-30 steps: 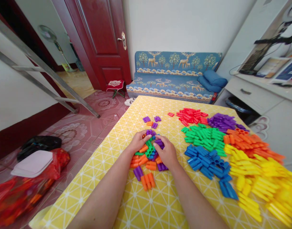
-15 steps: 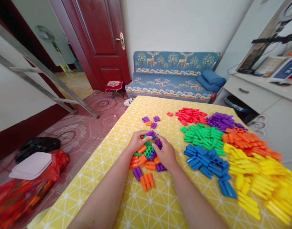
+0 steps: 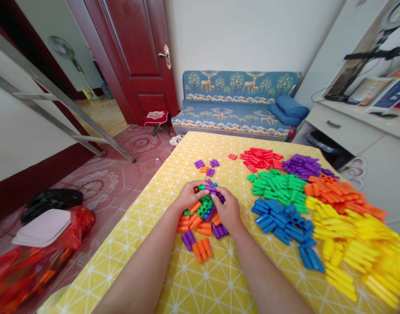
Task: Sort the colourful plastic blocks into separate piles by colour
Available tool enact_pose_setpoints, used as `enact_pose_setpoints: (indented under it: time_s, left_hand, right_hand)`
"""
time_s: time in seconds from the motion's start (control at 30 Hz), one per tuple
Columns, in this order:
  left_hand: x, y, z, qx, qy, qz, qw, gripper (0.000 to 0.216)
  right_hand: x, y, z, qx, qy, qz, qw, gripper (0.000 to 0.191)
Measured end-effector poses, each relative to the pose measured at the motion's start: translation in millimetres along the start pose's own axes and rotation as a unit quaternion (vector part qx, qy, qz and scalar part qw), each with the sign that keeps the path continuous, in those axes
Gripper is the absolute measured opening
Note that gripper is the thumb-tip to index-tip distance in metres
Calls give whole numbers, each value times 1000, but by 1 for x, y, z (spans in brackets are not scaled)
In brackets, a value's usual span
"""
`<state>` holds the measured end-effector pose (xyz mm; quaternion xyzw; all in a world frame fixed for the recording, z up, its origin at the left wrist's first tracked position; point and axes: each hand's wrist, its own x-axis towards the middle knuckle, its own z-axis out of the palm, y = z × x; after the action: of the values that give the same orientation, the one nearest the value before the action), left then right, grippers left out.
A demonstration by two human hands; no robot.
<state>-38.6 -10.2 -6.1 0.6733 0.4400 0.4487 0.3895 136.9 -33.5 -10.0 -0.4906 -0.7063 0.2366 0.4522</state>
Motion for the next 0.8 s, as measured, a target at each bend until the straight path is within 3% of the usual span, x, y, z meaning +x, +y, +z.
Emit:
enact_pose_setpoints:
  time_s: [0.5,0.8]
  left_hand:
    - [1,-5,1,1,16,-13,1000,30]
    - [4,-8,1,-2,66,-5,998,33]
  right_hand:
    - [-2,3,3,117,49,85,988,23]
    - [-1,0,0,175,92,103,975,23]
